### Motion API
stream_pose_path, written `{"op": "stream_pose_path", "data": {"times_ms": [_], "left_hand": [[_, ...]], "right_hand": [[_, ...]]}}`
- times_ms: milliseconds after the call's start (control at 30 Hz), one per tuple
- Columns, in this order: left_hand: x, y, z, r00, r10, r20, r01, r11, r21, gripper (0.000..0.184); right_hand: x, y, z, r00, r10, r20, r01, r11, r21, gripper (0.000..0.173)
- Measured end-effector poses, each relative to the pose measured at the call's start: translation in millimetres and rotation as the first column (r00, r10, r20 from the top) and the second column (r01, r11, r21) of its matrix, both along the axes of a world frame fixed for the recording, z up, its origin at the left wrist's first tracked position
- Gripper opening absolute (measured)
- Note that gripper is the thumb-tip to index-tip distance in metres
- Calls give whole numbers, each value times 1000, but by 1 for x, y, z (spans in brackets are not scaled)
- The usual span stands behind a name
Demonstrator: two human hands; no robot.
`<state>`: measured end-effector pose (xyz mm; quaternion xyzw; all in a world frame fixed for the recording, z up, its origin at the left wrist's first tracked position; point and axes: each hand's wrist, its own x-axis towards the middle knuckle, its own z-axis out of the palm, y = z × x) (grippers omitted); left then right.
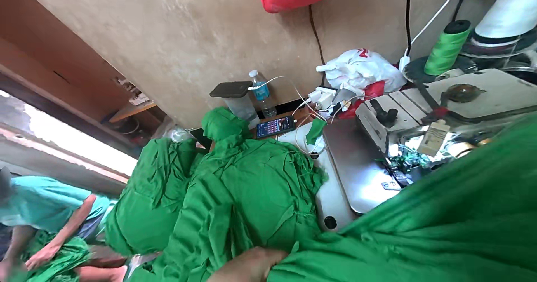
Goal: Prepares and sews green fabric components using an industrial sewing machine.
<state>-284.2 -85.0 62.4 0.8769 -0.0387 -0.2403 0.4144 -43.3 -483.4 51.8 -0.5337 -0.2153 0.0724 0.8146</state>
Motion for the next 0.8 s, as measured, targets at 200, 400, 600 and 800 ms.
{"op": "stream_pose_path", "data": {"times_ms": [200, 400, 600, 800], "left_hand": [[-26, 45, 54, 794, 329, 511, -412, 910, 54, 22], [-56, 111, 136, 107, 235, 966, -783, 619, -64, 19], [-67, 39, 106, 479, 81, 874, -671, 675, 306, 36], [-49, 8, 50, 928, 89, 362, -224, 911, 348, 38]], "right_hand": [[-39, 65, 98, 942, 284, -180, -282, 959, 38, 29], [-60, 114, 166, 980, 75, -182, -41, 982, 185, 33], [-48, 82, 125, 966, 204, 160, -209, 978, 15, 26], [-63, 72, 35, 759, 639, 126, -536, 722, -438, 29]]}}
